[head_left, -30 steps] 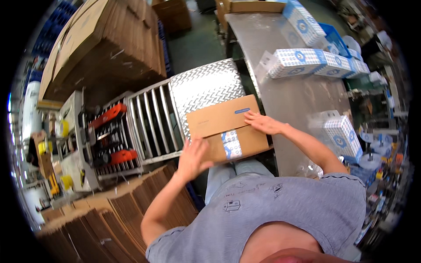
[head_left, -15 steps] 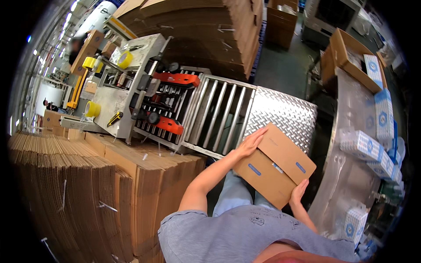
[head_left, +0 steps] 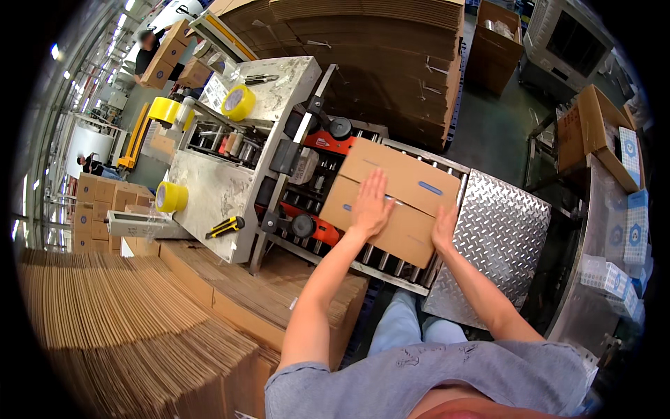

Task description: The person packs blue and white packages into cardboard boxes, closes the box flaps, and pushes them through a taping machine, while also replenishing their supply of flat boxes from a stack.

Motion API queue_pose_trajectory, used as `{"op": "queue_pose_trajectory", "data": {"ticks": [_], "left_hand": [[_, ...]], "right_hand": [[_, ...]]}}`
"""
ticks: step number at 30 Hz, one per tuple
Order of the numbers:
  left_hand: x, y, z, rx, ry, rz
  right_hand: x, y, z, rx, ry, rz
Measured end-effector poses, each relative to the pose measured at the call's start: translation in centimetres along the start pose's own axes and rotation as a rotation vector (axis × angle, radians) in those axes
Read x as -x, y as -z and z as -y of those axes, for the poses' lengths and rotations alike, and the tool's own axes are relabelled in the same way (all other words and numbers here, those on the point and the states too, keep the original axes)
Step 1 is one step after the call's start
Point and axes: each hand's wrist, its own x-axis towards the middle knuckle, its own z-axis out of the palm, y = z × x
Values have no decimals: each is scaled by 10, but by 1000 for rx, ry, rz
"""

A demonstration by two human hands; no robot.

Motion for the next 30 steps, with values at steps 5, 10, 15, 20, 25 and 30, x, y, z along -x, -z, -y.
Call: {"op": "queue_pose_trajectory", "data": {"ticks": [5,10,15,20,25,30], "left_hand": [[7,25,55,-52,121,-16],[7,6,33,-34,64,-60],[31,-28,-49,534,194,-223],[128,-89,-116,627,529,-100],[270,-128,-159,729,676,27],[282,-139,-269,889,830,119]], "right_hand": [[-8,-71,73,-68,-105,65],[-16,-109,99,-109,-262,227],[-31,-19,88,-93,195,465],[-35,305,52,17,369,-154],[-16,622,-25,908,140,-268],[-32,671,-98,1246,72,221]]}}
